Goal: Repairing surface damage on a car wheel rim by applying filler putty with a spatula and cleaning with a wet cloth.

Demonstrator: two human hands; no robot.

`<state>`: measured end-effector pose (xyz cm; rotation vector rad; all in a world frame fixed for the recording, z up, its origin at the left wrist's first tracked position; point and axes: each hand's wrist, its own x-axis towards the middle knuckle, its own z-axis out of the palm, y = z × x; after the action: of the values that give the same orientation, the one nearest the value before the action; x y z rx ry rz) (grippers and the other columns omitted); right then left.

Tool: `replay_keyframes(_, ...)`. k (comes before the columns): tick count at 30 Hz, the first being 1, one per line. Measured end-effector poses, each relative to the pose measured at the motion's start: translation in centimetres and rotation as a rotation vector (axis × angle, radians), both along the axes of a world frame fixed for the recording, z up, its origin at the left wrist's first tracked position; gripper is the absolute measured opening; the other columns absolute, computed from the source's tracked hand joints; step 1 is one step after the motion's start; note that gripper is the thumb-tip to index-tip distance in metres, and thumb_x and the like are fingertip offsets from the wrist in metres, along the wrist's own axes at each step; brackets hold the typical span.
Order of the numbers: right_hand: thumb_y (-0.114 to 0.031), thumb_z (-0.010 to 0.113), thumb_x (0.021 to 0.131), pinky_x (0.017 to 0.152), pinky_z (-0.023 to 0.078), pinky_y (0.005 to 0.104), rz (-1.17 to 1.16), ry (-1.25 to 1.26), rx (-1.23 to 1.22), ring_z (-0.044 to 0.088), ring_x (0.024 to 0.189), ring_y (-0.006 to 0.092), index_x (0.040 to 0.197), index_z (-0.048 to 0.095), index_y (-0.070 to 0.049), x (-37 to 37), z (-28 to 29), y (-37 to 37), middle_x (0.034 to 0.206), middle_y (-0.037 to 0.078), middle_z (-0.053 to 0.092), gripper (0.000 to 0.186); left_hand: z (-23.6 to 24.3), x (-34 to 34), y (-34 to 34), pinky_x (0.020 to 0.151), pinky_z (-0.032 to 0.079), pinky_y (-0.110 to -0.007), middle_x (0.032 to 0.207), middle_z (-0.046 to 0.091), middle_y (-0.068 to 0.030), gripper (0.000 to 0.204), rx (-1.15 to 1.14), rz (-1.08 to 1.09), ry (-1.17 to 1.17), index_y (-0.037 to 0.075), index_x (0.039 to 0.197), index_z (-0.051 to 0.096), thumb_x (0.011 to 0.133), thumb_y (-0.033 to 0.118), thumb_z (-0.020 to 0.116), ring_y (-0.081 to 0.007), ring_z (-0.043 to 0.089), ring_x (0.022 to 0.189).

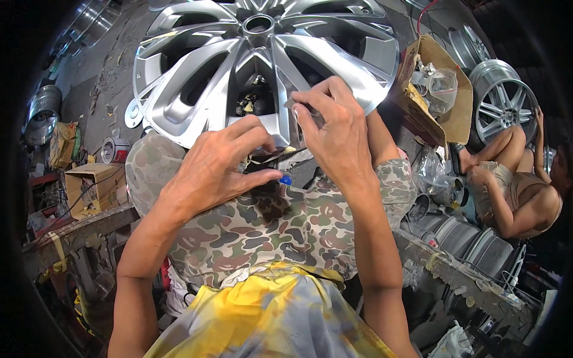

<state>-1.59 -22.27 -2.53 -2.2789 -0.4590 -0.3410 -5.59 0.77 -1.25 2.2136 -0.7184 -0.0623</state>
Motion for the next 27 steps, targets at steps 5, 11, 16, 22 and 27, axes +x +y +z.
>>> replay_keyframes(5, -0.003, 0.081, 0.095, 0.080, 0.055, 0.0391, -0.095, 0.028, 0.013, 0.070, 0.088, 0.0266, 0.114, 0.082, -0.001, -2.9, 1.3, -1.1, 0.099, 0.013, 0.069, 0.019, -0.3, -0.1, 0.4, 0.073, 0.056, -0.047, 0.102, 0.067, -0.0113, 0.022, 0.137, -0.016, -0.038, 0.005, 0.107, 0.067, 0.096, 0.015, 0.083, -0.0375, 0.071, 0.083)
replay_keyframes(11, -0.012, 0.068, 0.113, 0.074, 0.053, 0.0271, -0.350, 0.315, 0.397, 0.065, 0.080, 0.0094, 0.118, 0.070, 0.002, -7.0, 0.1, -5.5, 0.096, 0.004, 0.066, 0.016, 1.4, -1.2, 1.9, 0.072, 0.053, -0.042, 0.100, 0.069, -0.0130, 0.019, -0.128, -0.027, 0.208, 0.000, 0.107, 0.065, 0.102, 0.011, 0.079, -0.0330, 0.067, 0.077)
replay_keyframes(16, -0.011, 0.060, 0.117, 0.071, 0.053, 0.0241, -0.342, 0.483, 0.392, 0.066, 0.079, 0.0075, 0.126, 0.064, 0.002, -10.7, -1.0, -5.6, 0.098, 0.003, 0.066, 0.017, 3.0, -5.3, 5.1, 0.074, 0.051, -0.036, 0.095, 0.066, -0.0098, 0.017, -0.156, 0.174, 0.286, -0.001, 0.108, 0.062, 0.106, 0.009, 0.075, -0.0194, 0.064, 0.080)
replay_keyframes(22, -0.005, 0.065, 0.113, 0.077, 0.060, 0.0269, -0.228, 0.535, 0.509, 0.073, 0.086, 0.0122, 0.123, 0.065, 0.009, -11.2, -2.1, -2.0, 0.106, 0.006, 0.063, 0.018, 4.0, -7.6, 7.7, 0.083, 0.055, -0.034, 0.089, 0.060, -0.0050, 0.011, -0.492, 0.707, -0.020, 0.004, 0.103, 0.061, 0.112, 0.008, 0.064, -0.0144, 0.062, 0.094)
replay_keyframes(27, -0.005, 0.073, 0.109, 0.074, 0.061, 0.0270, -0.146, 0.619, 0.512, 0.075, 0.085, 0.0119, 0.116, 0.070, 0.010, -11.5, -1.8, -1.1, 0.105, 0.008, 0.068, 0.018, 6.1, -6.7, 11.9, 0.083, 0.060, -0.034, 0.078, 0.055, -0.0074, 0.027, -0.735, 0.782, -0.316, 0.008, 0.089, 0.050, 0.115, 0.014, 0.059, -0.0169, 0.065, 0.087)
